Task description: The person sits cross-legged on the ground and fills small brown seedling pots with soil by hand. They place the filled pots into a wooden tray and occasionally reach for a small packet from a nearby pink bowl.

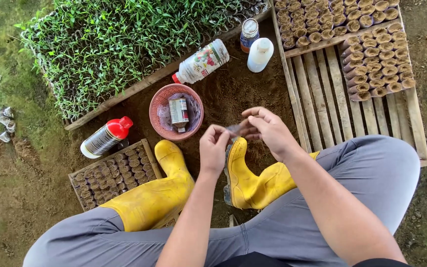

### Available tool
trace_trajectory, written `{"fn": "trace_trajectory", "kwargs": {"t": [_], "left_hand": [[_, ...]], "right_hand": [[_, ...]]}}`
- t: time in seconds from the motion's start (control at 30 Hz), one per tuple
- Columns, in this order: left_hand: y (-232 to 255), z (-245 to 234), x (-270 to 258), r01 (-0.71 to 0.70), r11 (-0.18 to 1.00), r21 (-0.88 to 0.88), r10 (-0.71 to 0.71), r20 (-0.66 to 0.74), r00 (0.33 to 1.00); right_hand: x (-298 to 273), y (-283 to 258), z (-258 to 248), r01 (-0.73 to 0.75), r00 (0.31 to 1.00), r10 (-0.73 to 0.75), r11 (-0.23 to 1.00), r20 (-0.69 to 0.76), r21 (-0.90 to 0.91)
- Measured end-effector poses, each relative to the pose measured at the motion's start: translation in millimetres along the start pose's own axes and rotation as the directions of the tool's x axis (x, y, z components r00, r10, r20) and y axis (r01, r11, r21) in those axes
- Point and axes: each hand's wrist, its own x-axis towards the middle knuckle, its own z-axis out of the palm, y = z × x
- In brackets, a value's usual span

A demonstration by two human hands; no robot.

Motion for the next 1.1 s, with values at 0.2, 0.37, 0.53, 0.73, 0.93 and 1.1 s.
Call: {"fn": "trace_trajectory", "kwargs": {"t": [0.2,0.37,0.53,0.73,0.93,1.1], "left_hand": [[2,0,-4,0.001,0.996,0.084,-0.003,0.028,1.000],[20,19,1,-0.040,0.998,0.057,0.040,0.002,0.999],[7,23,7,-0.061,0.997,-0.045,0.061,0.002,0.998],[12,18,8,-0.109,0.985,0.130,0.100,0.073,0.992],[0,15,15,-0.080,0.985,0.151,0.073,0.048,0.996],[7,16,14,-0.089,0.971,0.223,0.073,0.077,0.994]], "right_hand": [[21,22,-4,0.014,0.985,0.008,0.992,0.174,-0.123],[31,18,-5,0.162,0.977,-0.146,0.982,0.156,-0.094],[41,30,-5,0.229,0.967,-0.223,0.973,0.125,-0.031],[50,38,-12,0.205,0.973,-0.208,0.978,0.097,0.044],[58,39,-22,0.196,0.980,-0.198,0.977,0.016,0.087],[45,19,-12,0.154,0.979,-0.140,0.984,0.147,-0.087]]}}
